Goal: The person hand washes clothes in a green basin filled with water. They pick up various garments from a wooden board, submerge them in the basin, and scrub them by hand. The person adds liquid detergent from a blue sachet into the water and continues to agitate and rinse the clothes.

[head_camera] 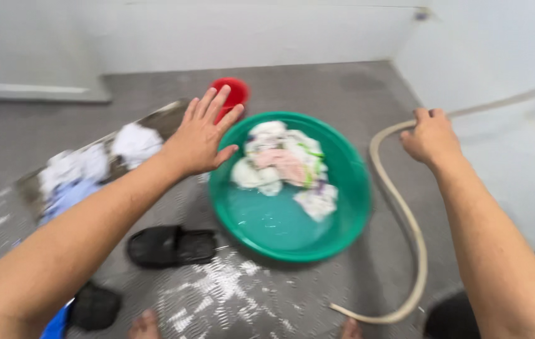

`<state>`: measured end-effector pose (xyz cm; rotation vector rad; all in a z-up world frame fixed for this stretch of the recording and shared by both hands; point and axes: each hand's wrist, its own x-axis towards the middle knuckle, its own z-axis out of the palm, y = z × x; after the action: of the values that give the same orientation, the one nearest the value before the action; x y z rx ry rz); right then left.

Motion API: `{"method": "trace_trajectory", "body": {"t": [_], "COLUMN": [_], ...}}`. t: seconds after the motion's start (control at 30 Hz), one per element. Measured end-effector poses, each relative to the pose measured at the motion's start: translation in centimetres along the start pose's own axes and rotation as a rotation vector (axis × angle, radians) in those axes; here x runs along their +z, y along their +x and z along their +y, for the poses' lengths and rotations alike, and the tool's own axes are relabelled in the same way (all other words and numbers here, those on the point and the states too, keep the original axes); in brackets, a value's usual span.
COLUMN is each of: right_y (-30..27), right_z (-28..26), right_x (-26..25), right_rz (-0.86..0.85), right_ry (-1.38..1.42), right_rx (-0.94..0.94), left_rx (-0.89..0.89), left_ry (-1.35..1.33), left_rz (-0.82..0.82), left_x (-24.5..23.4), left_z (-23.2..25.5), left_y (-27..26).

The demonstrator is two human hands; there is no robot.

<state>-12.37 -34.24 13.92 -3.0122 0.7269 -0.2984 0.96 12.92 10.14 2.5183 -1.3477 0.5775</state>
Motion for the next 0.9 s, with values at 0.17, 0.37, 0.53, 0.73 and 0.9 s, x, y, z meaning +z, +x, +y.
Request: {"method": "trace_trajectory", "body": {"t": [0.17,0.37,0.53,0.73,0.9], "right_y": [-3.9,-13.0,-20.7,-23.5,-22.8], "right_z": [13.3,27.7,33.4,32.8,30.9], "right_x": [-5.6,-9.7,-11.5,-11.8,-13.3], "right_rz": [0.028,0.084,0.023,-0.133,-0.208], "right_ry": [-0.030,-0.107,0.013,-0.005,-0.118], "right_rx": [0.415,0.856,1.136,1.065,1.048], "left_rx": [0.209,0.440,0.404,0.486,0.456], "left_ry": [-0.097,-0.264,-0.558,-0.574,-0.559], "left_rz": [-0.010,0.148,-0.158,-0.249,-0.354], "left_x": [-1.2,-1.6,-2.3,-2.4,-2.6], "left_z": [8.8,21.2,30.9,36.5,39.0], "left_y": [9.4,18.1,19.9,18.2,18.4]}}
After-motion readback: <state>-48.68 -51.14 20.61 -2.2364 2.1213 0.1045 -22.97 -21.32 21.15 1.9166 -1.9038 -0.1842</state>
